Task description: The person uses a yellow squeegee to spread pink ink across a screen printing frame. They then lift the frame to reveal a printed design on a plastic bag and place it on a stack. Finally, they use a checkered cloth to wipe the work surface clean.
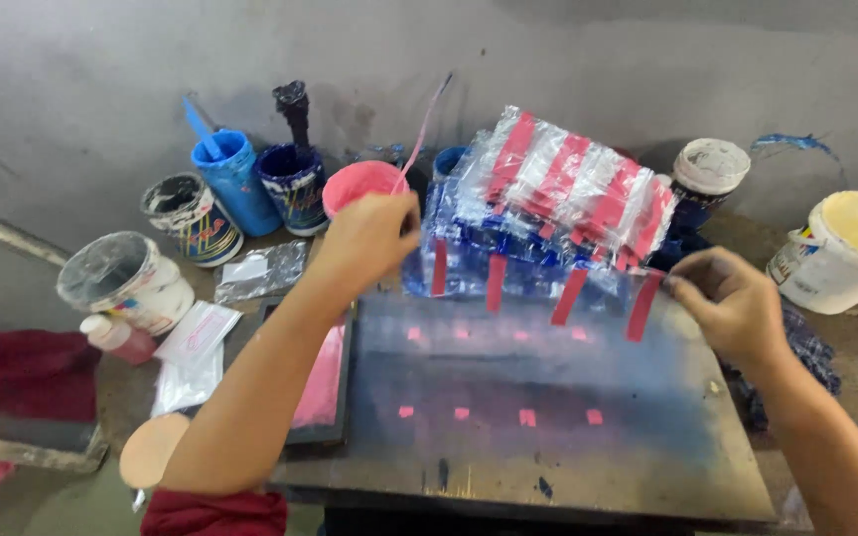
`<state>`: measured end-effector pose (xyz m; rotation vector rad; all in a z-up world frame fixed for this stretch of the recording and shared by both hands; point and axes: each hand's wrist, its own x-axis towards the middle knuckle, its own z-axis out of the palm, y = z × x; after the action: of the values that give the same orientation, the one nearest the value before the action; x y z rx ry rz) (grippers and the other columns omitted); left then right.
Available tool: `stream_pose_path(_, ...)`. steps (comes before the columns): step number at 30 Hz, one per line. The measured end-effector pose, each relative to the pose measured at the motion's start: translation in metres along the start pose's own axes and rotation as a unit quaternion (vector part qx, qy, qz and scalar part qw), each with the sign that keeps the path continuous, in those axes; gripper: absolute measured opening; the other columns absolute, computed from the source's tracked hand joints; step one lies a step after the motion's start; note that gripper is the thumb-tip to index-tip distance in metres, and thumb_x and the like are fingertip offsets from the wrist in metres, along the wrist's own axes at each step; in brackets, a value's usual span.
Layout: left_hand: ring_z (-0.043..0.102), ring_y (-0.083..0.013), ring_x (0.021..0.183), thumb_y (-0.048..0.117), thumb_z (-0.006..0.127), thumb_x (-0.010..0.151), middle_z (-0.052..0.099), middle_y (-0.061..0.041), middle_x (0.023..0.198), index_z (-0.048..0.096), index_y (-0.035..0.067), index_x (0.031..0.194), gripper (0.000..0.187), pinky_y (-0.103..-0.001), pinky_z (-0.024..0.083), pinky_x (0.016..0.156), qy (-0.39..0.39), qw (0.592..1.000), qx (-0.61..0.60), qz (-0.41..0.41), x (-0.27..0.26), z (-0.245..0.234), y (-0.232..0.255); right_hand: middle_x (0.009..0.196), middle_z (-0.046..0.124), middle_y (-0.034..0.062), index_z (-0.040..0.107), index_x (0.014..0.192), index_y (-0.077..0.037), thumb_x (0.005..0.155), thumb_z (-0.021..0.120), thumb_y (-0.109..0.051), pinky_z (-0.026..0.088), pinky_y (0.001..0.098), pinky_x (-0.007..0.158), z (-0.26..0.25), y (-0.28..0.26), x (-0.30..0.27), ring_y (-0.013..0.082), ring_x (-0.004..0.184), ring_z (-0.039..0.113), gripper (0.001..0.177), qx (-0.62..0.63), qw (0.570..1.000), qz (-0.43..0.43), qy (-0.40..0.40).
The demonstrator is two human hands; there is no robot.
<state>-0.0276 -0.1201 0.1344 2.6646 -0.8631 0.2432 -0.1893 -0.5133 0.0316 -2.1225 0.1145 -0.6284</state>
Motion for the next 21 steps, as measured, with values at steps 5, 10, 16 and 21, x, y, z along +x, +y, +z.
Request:
stream_pose_path(5,0.058,-0.0381,0.066,0.006,0.054,0.083,0.064,-0.008,0.076,0.057,0.013,0.085,0.008,-0.050,0.042,0.055,0.084,0.989,0.109,0.051,0.110,0.000,0.013,0.097,0.070,0.0095,0.067,0.109,0.000,0.099,0.070,0.002,0.052,0.0250,0.082,-0.018,0.024,0.062,0.0128,0.088,0.062,0.010,0.033,0.998,-0.007,0.056)
stream_pose_path(10,0.063,-0.0350,0.065,0.000,0.056,0.065,0.067,-0.001,0.071,0.061,0.020,0.073,0.023,-0.046,0.038,0.058,0.204,0.948,0.179,0.167,0.223,0.048,0.020,0.100,0.073,0.0077,0.070,0.106,-0.002,0.097,0.070,-0.004,0.052,0.0250,0.085,-0.025,0.066,0.114,0.0126,0.090,0.067,0.009,-0.020,0.996,0.007,0.089)
stream_pose_path(16,0.064,-0.0196,0.069,0.004,0.072,0.070,0.065,0.007,0.070,0.063,0.030,0.072,0.027,-0.037,0.041,0.073,0.128,0.926,0.342,0.092,0.288,0.095,0.044,0.095,0.075,0.0117,0.073,0.102,-0.001,0.095,0.069,-0.009,0.053,0.0350,0.082,-0.014,0.094,0.138,0.0218,0.086,0.068,0.012,-0.129,0.989,0.026,0.064)
stream_pose_path(21,0.055,-0.0189,0.068,0.002,0.073,0.062,0.061,0.009,0.058,0.057,0.031,0.059,0.033,-0.038,0.037,0.076,0.216,0.887,0.381,0.147,0.289,0.117,0.037,0.099,0.075,0.0168,0.076,0.105,0.000,0.093,0.056,-0.007,0.052,0.0433,0.083,-0.006,0.119,0.134,0.0343,0.091,0.068,0.024,-0.217,0.974,-0.036,0.060)
